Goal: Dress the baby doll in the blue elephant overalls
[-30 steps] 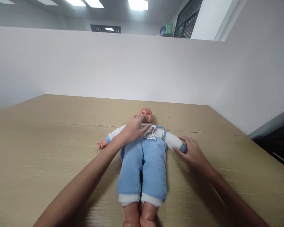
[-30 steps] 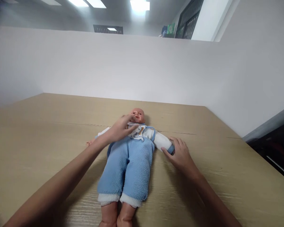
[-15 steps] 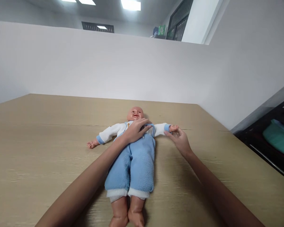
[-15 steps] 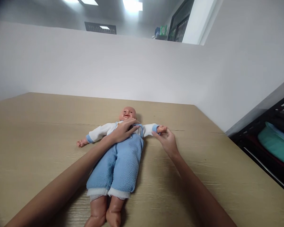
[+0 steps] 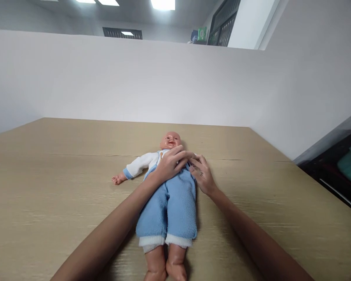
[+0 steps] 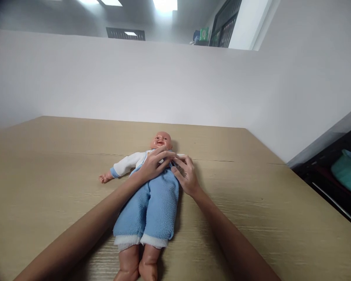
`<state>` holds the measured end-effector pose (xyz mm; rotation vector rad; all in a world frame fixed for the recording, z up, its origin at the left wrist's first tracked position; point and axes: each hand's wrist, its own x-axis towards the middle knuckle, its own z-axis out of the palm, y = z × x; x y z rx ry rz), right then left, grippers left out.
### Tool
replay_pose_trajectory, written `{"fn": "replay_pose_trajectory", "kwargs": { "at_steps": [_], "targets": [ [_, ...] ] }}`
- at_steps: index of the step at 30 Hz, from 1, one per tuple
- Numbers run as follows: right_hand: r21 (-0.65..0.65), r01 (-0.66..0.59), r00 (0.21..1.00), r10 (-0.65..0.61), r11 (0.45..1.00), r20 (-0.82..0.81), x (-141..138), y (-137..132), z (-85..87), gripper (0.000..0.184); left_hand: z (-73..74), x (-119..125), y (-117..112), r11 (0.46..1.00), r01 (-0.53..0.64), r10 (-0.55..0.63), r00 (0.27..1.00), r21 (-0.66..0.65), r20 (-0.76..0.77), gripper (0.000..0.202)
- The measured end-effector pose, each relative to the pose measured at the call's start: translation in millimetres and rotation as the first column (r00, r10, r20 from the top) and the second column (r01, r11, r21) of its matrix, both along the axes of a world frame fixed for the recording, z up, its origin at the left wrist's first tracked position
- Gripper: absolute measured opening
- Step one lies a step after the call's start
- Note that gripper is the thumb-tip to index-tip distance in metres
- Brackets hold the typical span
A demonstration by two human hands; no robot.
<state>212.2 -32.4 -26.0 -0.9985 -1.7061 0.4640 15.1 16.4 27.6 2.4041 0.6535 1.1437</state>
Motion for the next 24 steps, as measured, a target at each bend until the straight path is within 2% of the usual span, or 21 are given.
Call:
{"fn": "replay_pose_trajectory", "kwargs": {
  "at_steps": [3,6,9,14,16,18,21,22,24],
  "targets": [
    [0.038,0.035,0.998,-0.036,0.999,0.043,-4,-3,6.9,0.037,10.5,6,0,0.988,0.067,-0.047,0.989,-0.141,0.142,0.036],
    [0.055,0.052,0.995,-0.056,0.997,0.078,-8,-3,9.6,0.028,14.2,10,8,0.944,0.149,-0.071,0.963,-0.294,0.259,0.037],
    [0.064,0.055,0.995,-0.059,0.996,0.074,-10,-2,8.1,0.022,8.5,11,19,0.903,0.198,-0.072,0.945,-0.381,0.32,0.04],
    [0.023,-0.04,0.998,0.041,0.999,-0.046,-3,3,2.4,0.019,-5.2,15,29,0.907,0.166,-0.06,0.961,-0.388,0.27,0.04],
    [-0.046,-0.11,0.986,0.103,0.993,-0.128,-1,5,0.6,0.02,-7.9,16,29,0.914,0.122,-0.034,0.973,-0.386,0.228,0.038],
    [-0.149,-0.202,0.938,0.148,0.968,-0.312,-2,7,-1.0,0.02,-9.0,16,28,0.943,0.025,0.031,0.986,-0.332,0.162,0.036],
    [-0.259,-0.323,0.773,0.096,0.91,-0.627,-5,10,-4.1,0.024,-9.1,13,26,0.97,-0.168,0.175,0.984,-0.178,0.021,0.038],
    [-0.276,-0.338,0.731,0.066,0.9,-0.679,-5,12,-5.4,0.027,-9.0,12,25,0.967,-0.216,0.215,0.976,-0.136,-0.021,0.038],
    [-0.304,-0.343,0.711,0.034,0.889,-0.702,-6,15,-8.9,0.033,-9.0,10,24,0.956,-0.279,0.271,0.959,-0.092,-0.086,0.037]
  ]
}}
